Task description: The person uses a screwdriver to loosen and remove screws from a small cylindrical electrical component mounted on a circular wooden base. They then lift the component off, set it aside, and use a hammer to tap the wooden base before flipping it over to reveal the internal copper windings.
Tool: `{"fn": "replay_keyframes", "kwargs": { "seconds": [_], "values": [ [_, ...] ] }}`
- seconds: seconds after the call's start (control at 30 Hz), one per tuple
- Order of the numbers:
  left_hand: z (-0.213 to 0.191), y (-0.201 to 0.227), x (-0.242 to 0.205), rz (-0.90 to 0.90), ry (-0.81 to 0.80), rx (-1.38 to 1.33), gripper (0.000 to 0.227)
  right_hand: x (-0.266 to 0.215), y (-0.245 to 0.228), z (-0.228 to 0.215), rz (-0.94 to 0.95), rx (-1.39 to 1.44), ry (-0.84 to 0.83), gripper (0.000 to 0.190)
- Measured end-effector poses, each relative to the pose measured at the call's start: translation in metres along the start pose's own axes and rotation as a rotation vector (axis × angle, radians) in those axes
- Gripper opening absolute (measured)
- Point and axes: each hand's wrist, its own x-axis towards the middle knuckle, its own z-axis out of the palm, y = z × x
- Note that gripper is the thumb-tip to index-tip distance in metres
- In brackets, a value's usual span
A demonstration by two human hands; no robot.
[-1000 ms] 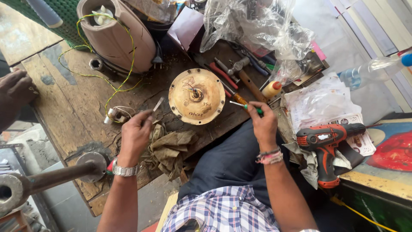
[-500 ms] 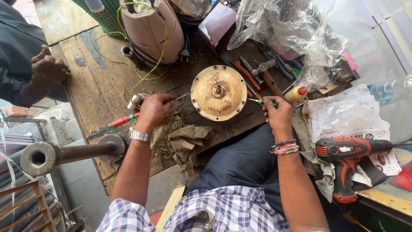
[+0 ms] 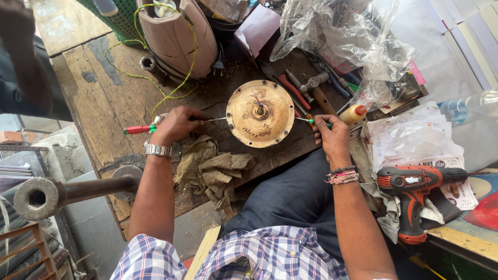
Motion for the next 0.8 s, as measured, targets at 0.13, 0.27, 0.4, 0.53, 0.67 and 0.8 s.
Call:
{"fn": "replay_keyframes", "kwargs": {
  "seconds": [0.13,0.27,0.4,0.53,0.67,0.8],
  "values": [
    [0.001,-0.002,-0.005,0.022,0.106,0.008,0.029,0.000,0.000,-0.002,-0.009,0.006,-0.005,0.018],
    [-0.001,0.001,-0.006,-0.013,0.113,0.017,0.027,0.001,0.001,-0.003,-0.012,0.009,-0.011,0.019],
    [-0.004,0.003,-0.004,0.008,0.104,0.069,0.026,0.001,0.001,-0.002,0.011,0.011,-0.018,0.020],
    [-0.004,0.003,-0.004,-0.007,0.031,0.005,0.026,-0.001,-0.001,-0.006,0.028,-0.007,-0.019,0.021],
    [0.004,0.009,-0.001,0.067,0.077,-0.019,0.026,-0.001,-0.002,-0.010,0.050,0.012,-0.018,0.022],
    [0.007,0.013,0.005,0.034,0.017,-0.022,0.027,-0.001,-0.001,-0.010,0.069,0.003,-0.031,0.023]
  ]
}}
